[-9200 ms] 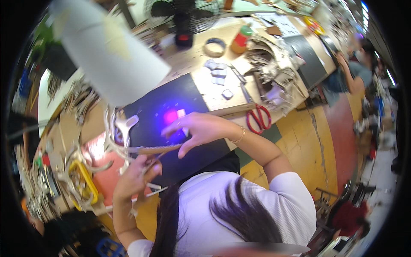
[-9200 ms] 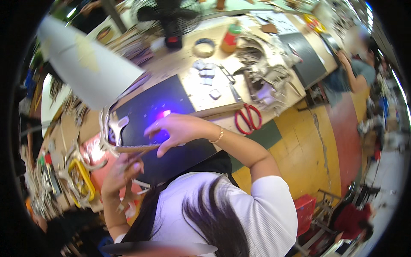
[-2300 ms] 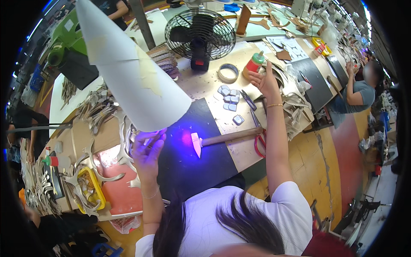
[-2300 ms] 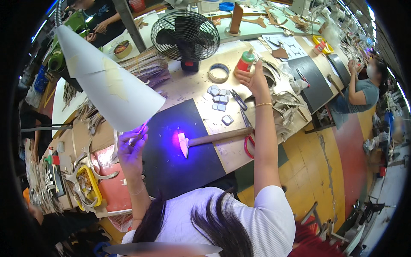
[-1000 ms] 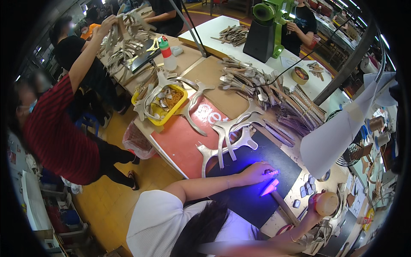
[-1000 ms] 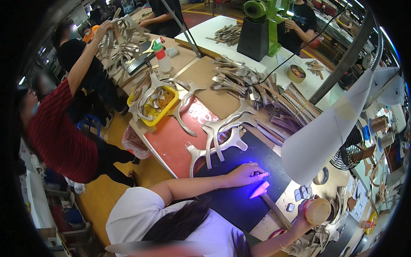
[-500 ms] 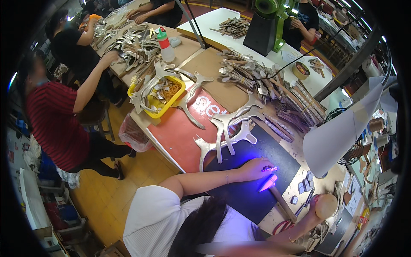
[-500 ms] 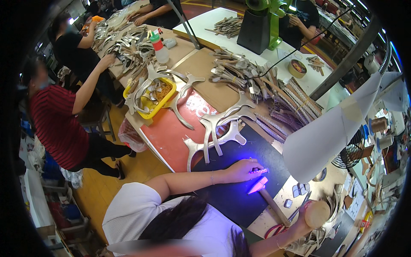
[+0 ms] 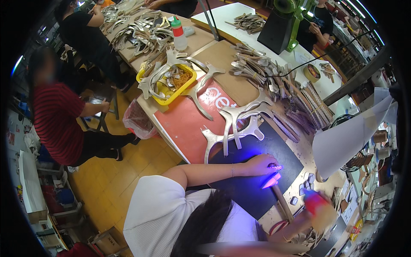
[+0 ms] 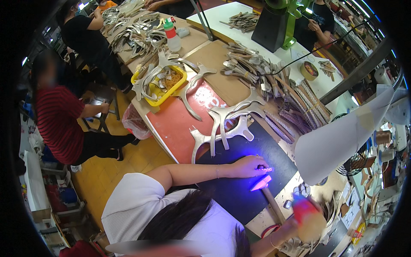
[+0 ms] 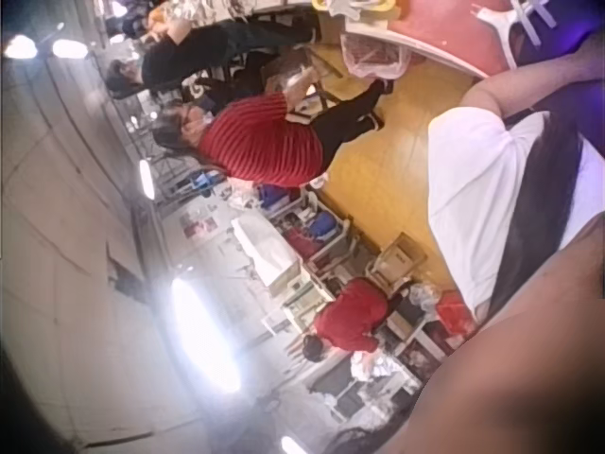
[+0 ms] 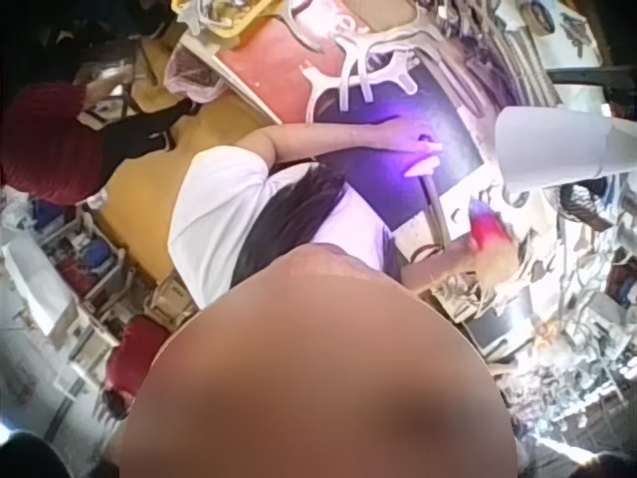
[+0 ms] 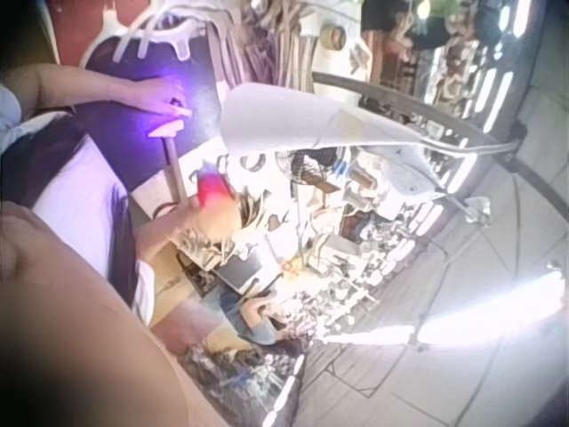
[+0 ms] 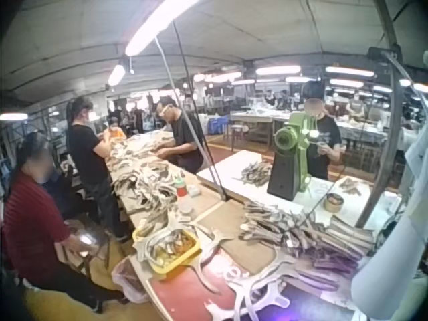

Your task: The person assembles a decorative antler-shaped object by attaching a braided cord to its surface. They apply glue, press the cord into place, and trim the excess with scissors. The process is repeated for multiple sections of the object.

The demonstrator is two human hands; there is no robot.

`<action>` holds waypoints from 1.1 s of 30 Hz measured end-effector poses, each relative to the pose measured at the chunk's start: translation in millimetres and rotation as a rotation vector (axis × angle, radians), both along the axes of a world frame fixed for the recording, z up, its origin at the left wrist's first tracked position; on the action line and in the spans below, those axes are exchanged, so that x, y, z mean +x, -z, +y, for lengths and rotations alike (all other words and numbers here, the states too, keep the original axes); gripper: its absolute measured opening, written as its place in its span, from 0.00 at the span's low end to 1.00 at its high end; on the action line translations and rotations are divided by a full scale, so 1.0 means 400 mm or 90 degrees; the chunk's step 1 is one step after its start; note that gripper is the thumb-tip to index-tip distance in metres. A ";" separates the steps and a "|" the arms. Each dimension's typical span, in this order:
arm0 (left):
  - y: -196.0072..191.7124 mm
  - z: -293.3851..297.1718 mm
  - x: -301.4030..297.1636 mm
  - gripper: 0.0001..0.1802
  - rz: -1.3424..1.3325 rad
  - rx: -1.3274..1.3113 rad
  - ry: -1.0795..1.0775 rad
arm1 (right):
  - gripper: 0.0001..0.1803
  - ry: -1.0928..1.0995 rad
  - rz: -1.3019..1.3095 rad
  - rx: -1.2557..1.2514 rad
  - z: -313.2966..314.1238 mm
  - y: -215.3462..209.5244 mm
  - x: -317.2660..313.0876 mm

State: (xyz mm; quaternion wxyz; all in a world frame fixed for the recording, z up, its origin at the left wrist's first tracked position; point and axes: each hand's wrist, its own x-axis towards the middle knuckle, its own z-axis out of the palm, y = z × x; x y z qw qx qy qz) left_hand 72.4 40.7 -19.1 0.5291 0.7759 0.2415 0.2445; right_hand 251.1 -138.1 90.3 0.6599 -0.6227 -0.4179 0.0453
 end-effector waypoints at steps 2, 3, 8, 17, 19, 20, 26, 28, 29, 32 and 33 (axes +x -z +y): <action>-0.003 0.003 -0.001 0.17 -0.015 -0.012 -0.008 | 0.54 0.047 -0.121 -0.213 -0.001 0.003 -0.024; -0.007 0.007 -0.001 0.17 -0.030 -0.018 -0.015 | 0.55 0.065 -0.060 -0.119 0.000 0.001 -0.029; -0.051 0.009 -0.013 0.18 -0.073 -0.039 -0.023 | 0.55 0.027 0.035 0.106 -0.015 -0.014 -0.028; -0.136 0.011 -0.028 0.17 -0.073 0.172 0.024 | 0.55 0.058 0.073 0.126 0.002 0.048 0.014; -0.142 0.015 -0.025 0.16 -0.063 0.205 0.031 | 0.55 0.107 0.014 0.011 0.022 0.062 0.014; -0.146 0.015 -0.026 0.16 -0.057 0.212 0.032 | 0.59 0.054 0.077 -0.012 0.032 0.069 0.013; -0.166 0.013 -0.045 0.15 0.027 0.234 0.025 | 0.58 0.122 0.157 0.091 0.067 0.093 0.020; -0.171 0.011 -0.045 0.15 0.029 0.252 0.026 | 0.58 0.103 0.199 0.119 0.073 0.093 0.027; -0.174 0.008 -0.044 0.15 0.031 0.265 0.026 | 0.57 0.079 0.230 0.118 0.074 0.092 0.030; -0.180 0.001 -0.041 0.16 0.012 0.291 0.028 | 0.55 0.002 0.329 0.133 0.083 0.091 0.035; -0.182 -0.001 -0.041 0.16 0.022 0.289 0.033 | 0.55 0.008 0.346 0.142 0.083 0.091 0.035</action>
